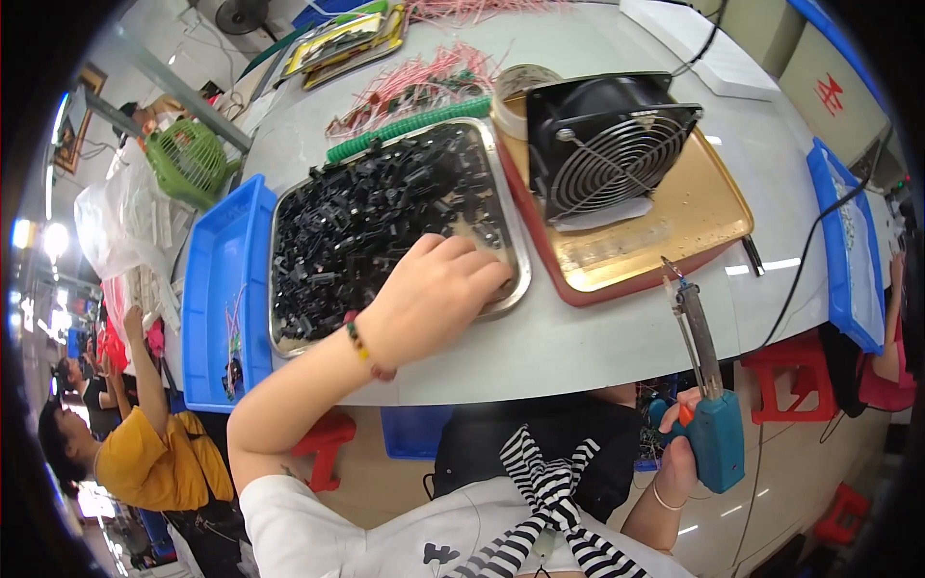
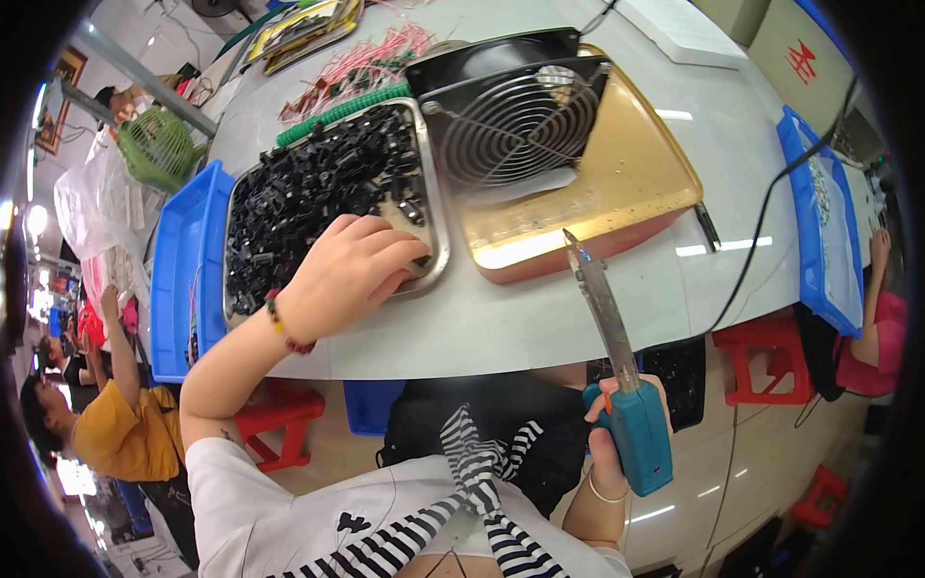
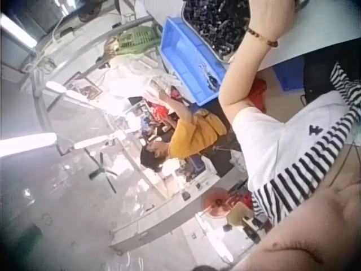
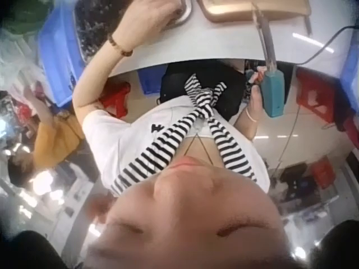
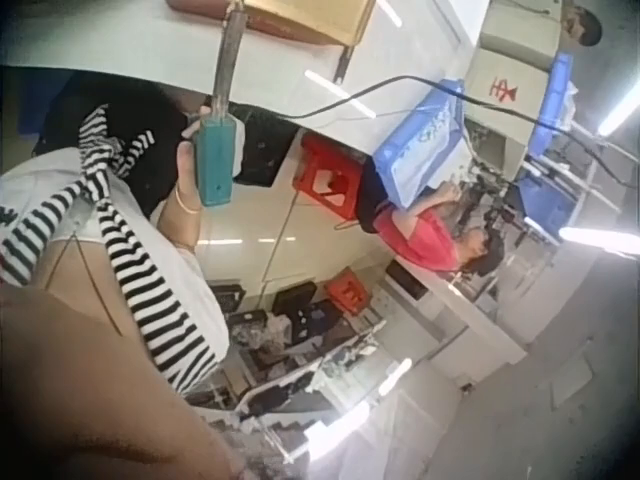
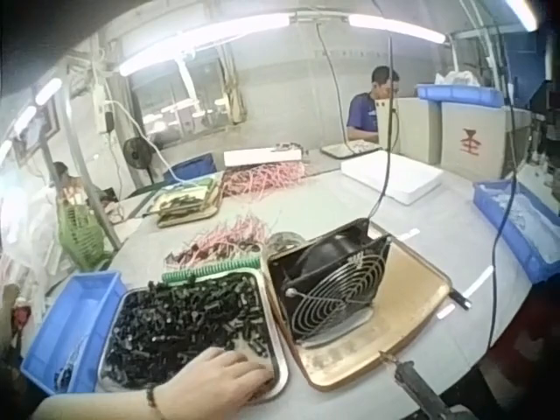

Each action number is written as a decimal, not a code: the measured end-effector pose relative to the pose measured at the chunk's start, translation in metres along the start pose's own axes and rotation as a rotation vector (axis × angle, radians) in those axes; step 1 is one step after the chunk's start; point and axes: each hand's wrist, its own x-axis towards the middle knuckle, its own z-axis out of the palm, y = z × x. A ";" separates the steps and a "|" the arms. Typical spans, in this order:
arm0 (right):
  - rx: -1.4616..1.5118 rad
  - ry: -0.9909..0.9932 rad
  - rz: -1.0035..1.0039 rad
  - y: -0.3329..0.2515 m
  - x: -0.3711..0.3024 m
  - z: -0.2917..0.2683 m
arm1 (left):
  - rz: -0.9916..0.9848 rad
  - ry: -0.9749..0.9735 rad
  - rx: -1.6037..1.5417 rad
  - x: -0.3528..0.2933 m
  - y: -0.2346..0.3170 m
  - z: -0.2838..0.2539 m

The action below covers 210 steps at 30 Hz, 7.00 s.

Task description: The person assembles electronic components by placing plastic housings onto a stand, inserting circuit boards with attached wires into them, and soldering connections with a soldering iron.

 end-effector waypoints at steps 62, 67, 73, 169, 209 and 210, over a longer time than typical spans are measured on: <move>0.030 0.101 -0.023 0.014 0.000 -0.025 | 0.022 0.433 -0.155 0.059 0.027 0.004; 0.040 0.191 -0.020 0.014 -0.002 -0.024 | 0.013 0.425 -0.200 0.062 0.025 0.010; 0.050 0.194 -0.010 0.018 -0.002 -0.028 | -0.009 0.479 -0.230 0.062 0.030 0.005; 0.134 0.076 0.029 0.022 -0.008 -0.019 | -0.281 0.339 -0.828 0.087 -0.017 -0.003; 0.024 0.134 0.025 0.028 -0.006 -0.014 | -1.028 -0.222 -0.943 -0.058 -0.346 0.001; 0.021 0.161 0.033 0.030 -0.004 -0.012 | -0.990 -0.197 -0.969 -0.059 -0.347 0.001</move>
